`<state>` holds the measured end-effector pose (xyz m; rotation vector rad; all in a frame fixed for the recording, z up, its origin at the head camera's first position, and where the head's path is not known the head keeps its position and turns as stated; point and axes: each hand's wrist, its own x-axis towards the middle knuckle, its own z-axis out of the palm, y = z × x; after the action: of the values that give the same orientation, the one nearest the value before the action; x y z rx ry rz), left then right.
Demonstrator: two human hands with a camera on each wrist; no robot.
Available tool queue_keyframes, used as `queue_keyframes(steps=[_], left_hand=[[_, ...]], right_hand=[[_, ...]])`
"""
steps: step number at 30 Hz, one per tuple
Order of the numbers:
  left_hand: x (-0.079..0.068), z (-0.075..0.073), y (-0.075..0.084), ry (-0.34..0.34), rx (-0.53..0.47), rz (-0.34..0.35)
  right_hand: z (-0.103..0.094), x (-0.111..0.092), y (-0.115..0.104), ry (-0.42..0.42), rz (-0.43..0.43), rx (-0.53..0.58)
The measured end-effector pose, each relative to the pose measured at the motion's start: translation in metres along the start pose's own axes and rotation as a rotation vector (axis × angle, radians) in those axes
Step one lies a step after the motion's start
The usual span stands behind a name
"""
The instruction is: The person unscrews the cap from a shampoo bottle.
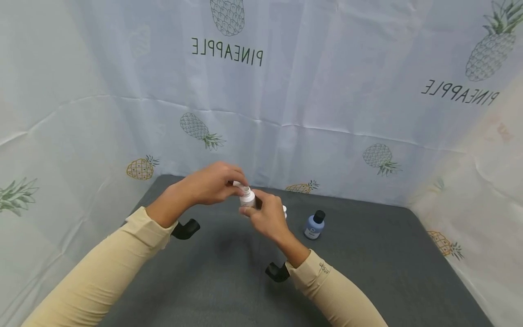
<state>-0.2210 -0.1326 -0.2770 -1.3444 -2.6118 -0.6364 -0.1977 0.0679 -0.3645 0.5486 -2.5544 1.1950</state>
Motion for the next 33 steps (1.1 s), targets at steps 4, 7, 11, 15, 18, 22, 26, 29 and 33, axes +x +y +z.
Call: queue_keyframes(steps=[4,7,11,15,18,22,26,29,33], left_hand=[[-0.004,0.004,-0.005,0.074,-0.039,-0.004],[-0.008,0.007,-0.009,0.145,-0.077,-0.003],[-0.013,0.011,-0.015,0.238,-0.126,-0.013],[-0.018,0.015,-0.018,0.31,-0.17,-0.055],[-0.022,0.017,-0.02,0.35,-0.199,-0.108],[-0.027,0.023,-0.024,0.403,-0.258,-0.184],[-0.032,0.028,-0.028,0.434,-0.314,-0.231],[-0.035,0.031,-0.03,0.443,-0.34,-0.245],[-0.037,0.035,-0.03,0.443,-0.325,-0.249]], right_hand=[[-0.001,0.001,0.0,-0.006,0.021,0.024],[-0.001,0.002,0.001,-0.012,0.035,0.053],[-0.002,0.002,0.001,-0.018,0.043,0.074],[-0.003,0.003,-0.001,-0.024,0.036,0.074],[-0.004,0.004,-0.002,-0.024,0.037,0.081],[-0.005,0.004,-0.003,-0.028,0.052,0.097],[-0.005,0.004,-0.005,-0.033,0.068,0.103],[-0.004,0.005,-0.005,-0.031,0.084,0.103],[-0.004,0.006,-0.004,-0.038,0.103,0.111]])
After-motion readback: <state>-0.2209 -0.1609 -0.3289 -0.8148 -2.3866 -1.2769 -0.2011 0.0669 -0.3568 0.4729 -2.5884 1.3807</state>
